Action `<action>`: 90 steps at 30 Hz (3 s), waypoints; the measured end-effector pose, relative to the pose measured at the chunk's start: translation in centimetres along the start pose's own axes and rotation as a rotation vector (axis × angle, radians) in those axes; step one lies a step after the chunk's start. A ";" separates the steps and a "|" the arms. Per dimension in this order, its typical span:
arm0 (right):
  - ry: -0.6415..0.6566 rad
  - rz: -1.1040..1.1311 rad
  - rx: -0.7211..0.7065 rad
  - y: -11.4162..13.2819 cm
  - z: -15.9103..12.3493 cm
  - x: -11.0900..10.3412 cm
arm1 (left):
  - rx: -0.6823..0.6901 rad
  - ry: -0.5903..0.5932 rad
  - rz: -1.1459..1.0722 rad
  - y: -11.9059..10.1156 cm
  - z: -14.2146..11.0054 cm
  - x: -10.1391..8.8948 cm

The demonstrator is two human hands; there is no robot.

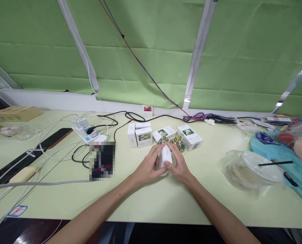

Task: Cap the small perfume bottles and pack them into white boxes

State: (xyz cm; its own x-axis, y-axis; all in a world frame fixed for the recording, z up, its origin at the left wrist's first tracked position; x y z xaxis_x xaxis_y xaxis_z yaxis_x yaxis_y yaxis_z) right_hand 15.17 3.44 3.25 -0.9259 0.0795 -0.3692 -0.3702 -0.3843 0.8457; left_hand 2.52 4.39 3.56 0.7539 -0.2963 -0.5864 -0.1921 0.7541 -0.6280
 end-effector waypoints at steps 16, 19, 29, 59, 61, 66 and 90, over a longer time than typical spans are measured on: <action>-0.020 -0.038 -0.005 -0.4 0.0 0.1 | 0.007 -0.015 -0.004 0.4 -0.2 0.2; -0.018 -0.036 -0.014 -0.4 0.0 0.1 | 0.020 -0.016 -0.004 0.2 -0.1 0.1; -0.005 -0.011 -0.022 -0.1 -0.1 0.3 | 0.013 0.002 0.006 0.0 -0.1 0.2; 0.038 0.047 0.021 0.4 0.0 0.6 | 0.064 -0.055 0.047 -0.1 -0.1 0.2; 0.040 0.040 0.021 0.4 0.0 0.7 | 0.071 -0.060 0.046 -0.1 -0.1 0.1; 0.044 0.023 0.022 0.3 -0.1 0.9 | 0.074 -0.072 0.060 0.2 -0.3 -0.1; -0.035 -0.030 0.067 -0.7 -0.1 -0.2 | -0.072 -0.355 0.406 1.8 -0.7 -4.2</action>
State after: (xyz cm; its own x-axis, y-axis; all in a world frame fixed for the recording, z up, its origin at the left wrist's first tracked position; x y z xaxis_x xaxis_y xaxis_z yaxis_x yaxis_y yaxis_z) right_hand 15.56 3.57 2.71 -0.9162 0.1223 -0.3817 -0.4005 -0.3191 0.8590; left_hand -1.38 6.61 4.51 0.7734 0.2361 -0.5883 -0.5452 0.7213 -0.4272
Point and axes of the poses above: each hand's wrist, its own z-axis towards the middle knuckle, its own x-axis out of the palm, y = z × x, the point moved 8 cm from there along z, towards the middle knuckle, and after that the axes turned 15 degrees about x, right-handed, at the moved point
